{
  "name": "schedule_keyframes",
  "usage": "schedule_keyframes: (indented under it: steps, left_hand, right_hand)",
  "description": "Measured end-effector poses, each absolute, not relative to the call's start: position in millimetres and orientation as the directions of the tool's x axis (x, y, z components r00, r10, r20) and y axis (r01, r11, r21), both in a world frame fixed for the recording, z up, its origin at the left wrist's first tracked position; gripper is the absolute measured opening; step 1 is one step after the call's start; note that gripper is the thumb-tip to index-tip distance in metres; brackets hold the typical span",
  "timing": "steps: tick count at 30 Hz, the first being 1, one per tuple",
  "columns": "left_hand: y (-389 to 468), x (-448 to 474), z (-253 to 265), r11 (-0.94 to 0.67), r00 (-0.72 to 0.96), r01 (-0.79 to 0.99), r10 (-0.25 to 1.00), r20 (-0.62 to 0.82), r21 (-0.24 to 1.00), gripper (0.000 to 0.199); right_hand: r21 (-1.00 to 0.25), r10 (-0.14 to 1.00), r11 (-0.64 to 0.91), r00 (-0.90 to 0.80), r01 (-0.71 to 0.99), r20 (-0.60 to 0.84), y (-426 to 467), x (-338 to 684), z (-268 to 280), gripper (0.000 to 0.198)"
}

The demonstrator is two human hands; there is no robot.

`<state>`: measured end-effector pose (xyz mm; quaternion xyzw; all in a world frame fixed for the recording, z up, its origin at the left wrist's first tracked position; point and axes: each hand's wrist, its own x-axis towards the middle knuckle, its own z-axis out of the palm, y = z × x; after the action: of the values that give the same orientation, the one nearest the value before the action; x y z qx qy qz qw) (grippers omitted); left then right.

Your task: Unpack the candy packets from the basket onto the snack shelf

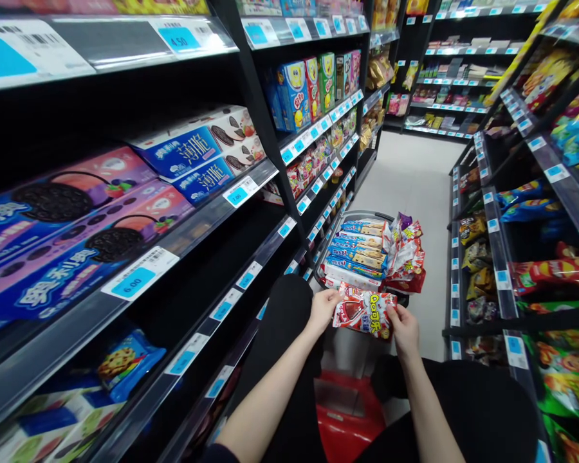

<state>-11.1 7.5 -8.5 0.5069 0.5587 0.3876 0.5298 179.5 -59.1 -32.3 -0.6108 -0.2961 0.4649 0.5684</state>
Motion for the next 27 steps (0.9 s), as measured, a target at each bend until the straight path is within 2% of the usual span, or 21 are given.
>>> schedule_keyframes:
  steps: [4,14,16,18,20,22,25,27]
  left_hand:
    - [6,-11,-4,0.154,0.022,0.192,0.987,-0.161,0.969,0.030]
    - [9,-11,-7,0.159,0.085,0.160,0.981,-0.174,0.974,0.030]
    - [9,-10,-12,0.234,0.106,0.084,0.964,-0.242,0.969,0.025]
    - [9,-9,-16,0.355,0.181,-0.077,0.924,-0.338,0.932,0.032]
    - [10,-9,-18,0.482,0.291,-0.233,0.863,-0.412,0.845,0.034]
    - [11,-10,-16,0.567,0.372,-0.305,0.811,-0.453,0.765,0.022]
    - [12,-11,-10,0.625,0.423,-0.352,0.770,-0.477,0.696,0.024]
    - [12,-12,-7,0.616,0.420,-0.351,0.777,-0.470,0.705,0.031]
  right_hand:
    - [-0.973,0.874,-0.167,0.433,-0.161,-0.221,-57,175,-33,0.035]
    - [-0.952,0.890,-0.175,0.374,-0.251,-0.262,-57,175,-37,0.038]
    - [-0.935,0.884,-0.181,0.366,-0.306,-0.291,-57,176,-37,0.050]
    - [-0.920,0.874,-0.169,0.377,-0.353,-0.306,-57,178,-34,0.058]
    - [-0.896,0.875,-0.150,0.365,-0.418,-0.317,-57,181,-28,0.044]
    - [-0.846,0.896,-0.134,0.301,-0.516,-0.326,-58,185,-21,0.031]
    - [-0.780,0.930,-0.150,0.181,-0.608,-0.320,-60,190,-11,0.032]
    - [-0.788,0.923,-0.189,0.169,-0.586,-0.347,-61,192,-9,0.035]
